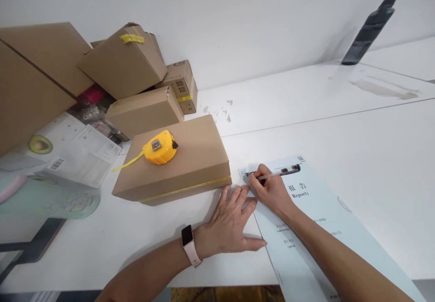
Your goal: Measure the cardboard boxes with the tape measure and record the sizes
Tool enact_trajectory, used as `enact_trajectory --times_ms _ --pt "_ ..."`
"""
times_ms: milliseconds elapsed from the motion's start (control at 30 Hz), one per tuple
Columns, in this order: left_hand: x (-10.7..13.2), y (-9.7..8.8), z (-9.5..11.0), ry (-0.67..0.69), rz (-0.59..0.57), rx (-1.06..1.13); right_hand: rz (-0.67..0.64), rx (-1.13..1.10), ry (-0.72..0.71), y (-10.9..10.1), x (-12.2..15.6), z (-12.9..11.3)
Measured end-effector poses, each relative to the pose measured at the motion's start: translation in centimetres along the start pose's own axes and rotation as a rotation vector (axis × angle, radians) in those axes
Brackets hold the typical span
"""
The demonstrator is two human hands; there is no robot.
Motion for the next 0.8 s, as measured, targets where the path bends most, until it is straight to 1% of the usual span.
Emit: enact_trajectory --times_ms 300,633,800 --pt "-0.15 -0.14 -0.01 0.009 0.013 -0.010 0.006 0.026 -0.004 0.15 0.03 0.34" --pt "-0.16 -0.15 -0.03 0.011 0.009 -0.014 -0.003 0.036 -0.011 -0.01 -0.16 0.04" --pt "-0.13 -0.09 0.04 0.016 0.018 -0.010 0.002 0.024 0.008 -0.04 -0.15 0.18"
Point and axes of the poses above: each hand's wrist, its own x-axis away from the middle knuckle, its own y-axis out of the palm, z = x × y, the point moved 4 cm from there along -x, towards the middle knuckle, and after that the axes turned 14 degrees about z, right-handed, at the moved point
